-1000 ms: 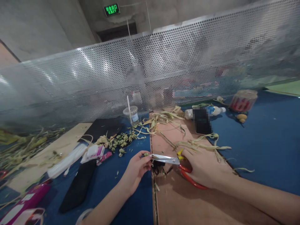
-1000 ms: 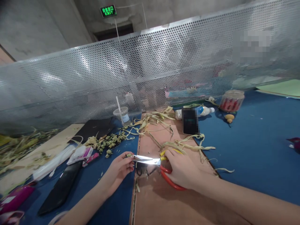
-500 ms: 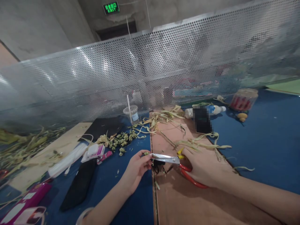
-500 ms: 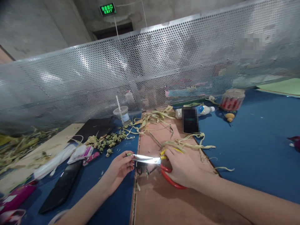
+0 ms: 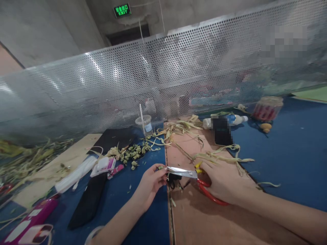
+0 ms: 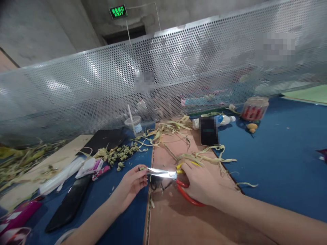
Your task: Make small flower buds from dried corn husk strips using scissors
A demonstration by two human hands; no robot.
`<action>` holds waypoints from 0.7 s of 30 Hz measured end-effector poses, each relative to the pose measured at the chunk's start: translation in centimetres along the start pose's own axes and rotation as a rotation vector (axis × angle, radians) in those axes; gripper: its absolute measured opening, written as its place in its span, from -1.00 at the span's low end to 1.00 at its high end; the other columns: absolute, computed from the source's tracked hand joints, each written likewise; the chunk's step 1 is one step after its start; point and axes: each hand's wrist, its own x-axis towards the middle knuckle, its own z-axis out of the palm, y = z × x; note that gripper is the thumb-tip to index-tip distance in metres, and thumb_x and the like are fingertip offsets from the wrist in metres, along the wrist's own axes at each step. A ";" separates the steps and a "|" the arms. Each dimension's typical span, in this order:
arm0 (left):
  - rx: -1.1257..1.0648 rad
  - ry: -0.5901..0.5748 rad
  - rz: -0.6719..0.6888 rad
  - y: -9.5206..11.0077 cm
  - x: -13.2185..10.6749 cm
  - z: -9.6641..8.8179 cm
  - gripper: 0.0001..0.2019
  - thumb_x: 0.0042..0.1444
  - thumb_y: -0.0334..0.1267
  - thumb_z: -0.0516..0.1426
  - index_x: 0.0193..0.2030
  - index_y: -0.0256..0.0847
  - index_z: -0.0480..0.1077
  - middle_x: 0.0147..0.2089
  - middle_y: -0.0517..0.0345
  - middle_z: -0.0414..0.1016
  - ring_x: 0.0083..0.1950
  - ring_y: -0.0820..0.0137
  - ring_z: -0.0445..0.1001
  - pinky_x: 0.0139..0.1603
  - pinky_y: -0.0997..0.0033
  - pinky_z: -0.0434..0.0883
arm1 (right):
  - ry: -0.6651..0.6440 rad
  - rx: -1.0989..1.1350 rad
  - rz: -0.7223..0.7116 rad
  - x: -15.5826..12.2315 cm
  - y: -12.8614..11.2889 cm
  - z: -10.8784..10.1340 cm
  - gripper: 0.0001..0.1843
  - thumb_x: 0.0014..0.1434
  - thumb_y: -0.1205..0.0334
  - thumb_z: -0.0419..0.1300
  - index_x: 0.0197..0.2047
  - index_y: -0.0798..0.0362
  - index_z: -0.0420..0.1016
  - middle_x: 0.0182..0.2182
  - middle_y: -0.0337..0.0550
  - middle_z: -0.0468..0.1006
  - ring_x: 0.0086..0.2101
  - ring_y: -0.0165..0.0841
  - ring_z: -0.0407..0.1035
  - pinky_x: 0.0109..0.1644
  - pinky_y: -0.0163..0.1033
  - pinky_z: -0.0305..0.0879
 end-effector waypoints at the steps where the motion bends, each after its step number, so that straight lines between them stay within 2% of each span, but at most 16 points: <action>1: -0.001 0.001 -0.003 0.0 0.1 -0.1 -0.83 -0.13 -0.30 0.25 -0.39 -0.26 0.35 -0.52 0.23 0.35 -0.51 0.57 0.30 -0.45 0.56 0.22 | 0.000 -0.002 0.000 0.0 0.0 0.0 -0.93 -0.07 0.29 0.15 -0.43 0.03 0.34 -0.42 -0.12 0.44 -0.45 -0.30 0.25 -0.43 -0.28 -0.05; 6: -0.016 -0.026 0.004 -0.4 0.3 -0.2 -0.84 -0.10 -0.30 0.23 -0.36 -0.26 0.35 -0.52 0.22 0.37 -0.50 0.57 0.31 -0.43 0.54 0.24 | 0.015 -0.022 -0.010 -0.2 0.2 0.2 -0.97 -0.06 0.28 0.13 -0.46 0.03 0.33 -0.46 -0.14 0.42 -0.47 -0.31 0.21 -0.44 -0.28 -0.09; 13: -0.019 -0.011 -0.005 -0.2 0.1 0.1 -0.80 -0.16 -0.30 0.26 -0.39 -0.27 0.34 -0.49 0.20 0.40 -0.52 0.57 0.30 -0.46 0.55 0.23 | -0.008 -0.029 -0.016 -0.1 0.1 0.1 -0.91 -0.10 0.41 0.10 -0.47 0.04 0.33 -0.44 -0.16 0.42 -0.52 -0.38 0.18 -0.44 -0.28 -0.12; 17: -0.010 -0.019 0.017 -0.2 0.1 0.1 -0.85 -0.10 -0.32 0.22 -0.38 -0.26 0.34 -0.51 0.22 0.38 -0.51 0.58 0.29 -0.46 0.56 0.22 | 0.000 -0.025 -0.028 -0.2 0.1 0.3 -0.98 -0.06 0.31 0.11 -0.46 0.03 0.33 -0.43 -0.14 0.43 -0.51 -0.35 0.19 -0.44 -0.27 -0.10; 21: -0.022 -0.032 0.017 -0.3 0.1 0.0 -0.85 -0.11 -0.34 0.22 -0.38 -0.27 0.33 -0.53 0.22 0.36 -0.51 0.57 0.29 -0.47 0.55 0.22 | 0.023 -0.010 -0.035 -0.2 0.1 0.3 -0.86 -0.01 0.14 0.11 -0.43 0.03 0.32 -0.40 -0.09 0.44 -0.47 -0.31 0.23 -0.42 -0.26 -0.06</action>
